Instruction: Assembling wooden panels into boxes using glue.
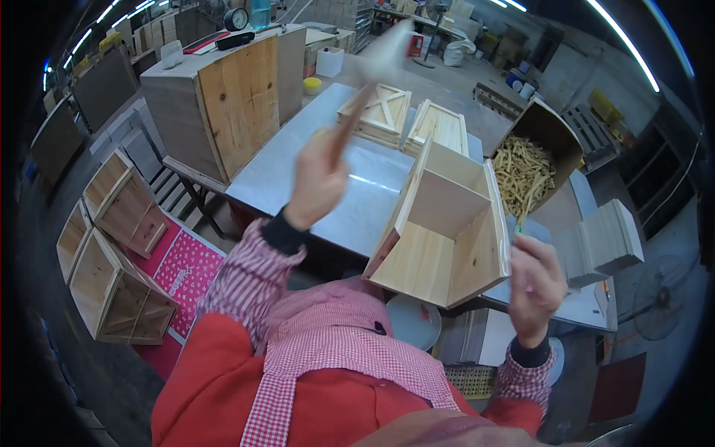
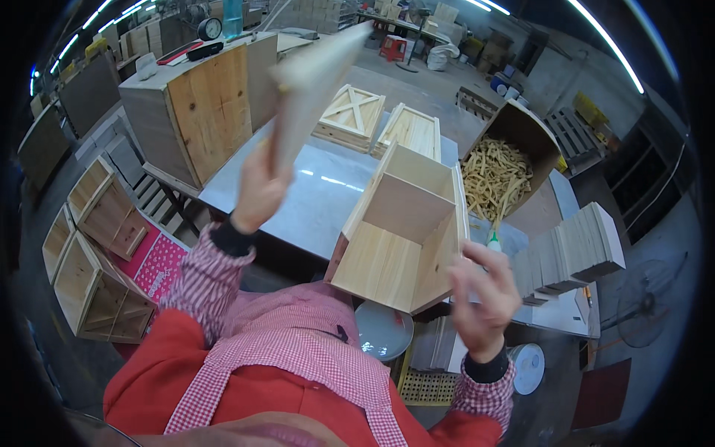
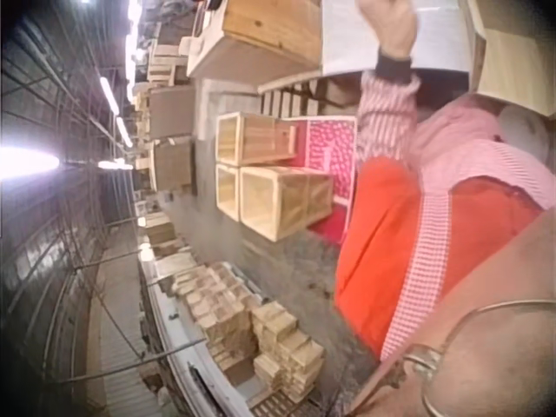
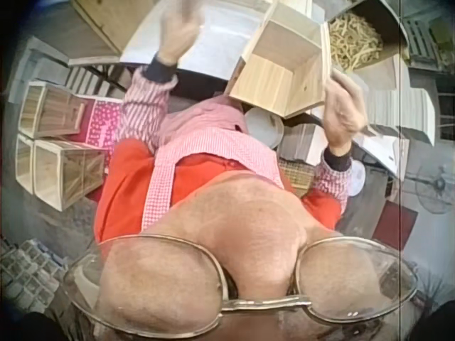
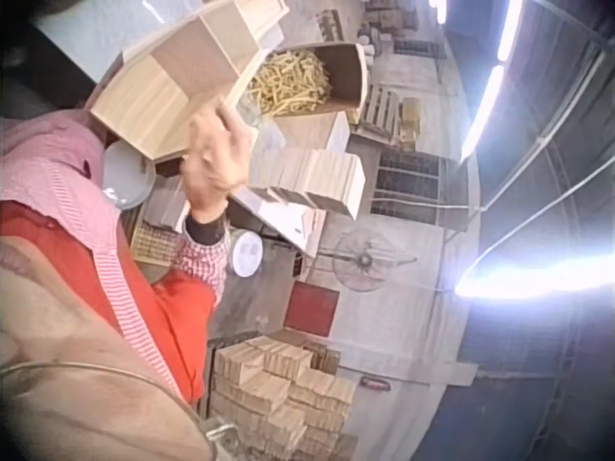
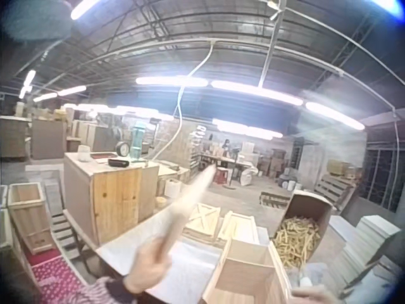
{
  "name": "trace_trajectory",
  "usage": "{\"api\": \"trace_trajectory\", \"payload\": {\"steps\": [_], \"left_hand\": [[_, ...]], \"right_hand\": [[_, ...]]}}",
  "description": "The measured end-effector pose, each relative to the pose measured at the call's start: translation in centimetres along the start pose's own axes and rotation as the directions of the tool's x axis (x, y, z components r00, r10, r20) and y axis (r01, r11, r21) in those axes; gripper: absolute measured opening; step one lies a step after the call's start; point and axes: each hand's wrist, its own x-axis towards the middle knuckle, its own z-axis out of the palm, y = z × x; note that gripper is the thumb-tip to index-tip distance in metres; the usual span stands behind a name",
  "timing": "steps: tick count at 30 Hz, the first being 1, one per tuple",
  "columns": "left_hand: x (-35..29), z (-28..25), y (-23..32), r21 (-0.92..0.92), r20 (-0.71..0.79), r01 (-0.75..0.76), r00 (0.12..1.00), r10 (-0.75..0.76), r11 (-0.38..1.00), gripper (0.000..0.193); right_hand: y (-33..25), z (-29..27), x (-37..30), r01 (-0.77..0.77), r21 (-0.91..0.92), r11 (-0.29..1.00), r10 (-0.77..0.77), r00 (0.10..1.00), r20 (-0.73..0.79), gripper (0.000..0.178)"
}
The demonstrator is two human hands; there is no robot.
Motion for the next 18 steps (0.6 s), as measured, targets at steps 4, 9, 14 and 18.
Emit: {"api": "trace_trajectory", "payload": {"steps": [4, 9, 14, 18], "left_hand": [[3.8, 5.7, 6.6, 0.302, 0.200, -0.577, 0.817, 0.541, 0.759, 0.048], [3.0, 9.9, 10.6, 0.285, 0.345, -0.704, 0.708, 0.616, 0.650, 0.041], [-0.1, 10.9, 11.9, 0.291, 0.364, -0.732, 0.680, 0.636, 0.616, 0.042], [-2.5, 7.3, 9.4, 0.181, 0.193, -0.699, 0.715, 0.673, 0.691, 0.053]], "right_hand": [[-4.7, 0.6, 4.5, 0.389, -0.218, 0.895, -0.372, 0.921, 0.116, 0.029], [-2.3, 1.3, 6.8, 0.281, -0.562, 0.778, -0.150, 0.952, 0.268, 0.037], [3.2, 2.0, 4.8, 0.244, -0.652, 0.718, -0.045, 0.951, 0.307, 0.046], [3.5, 1.8, 2.2, 0.259, -0.605, 0.753, -0.015, 0.926, 0.377, 0.048]]}}
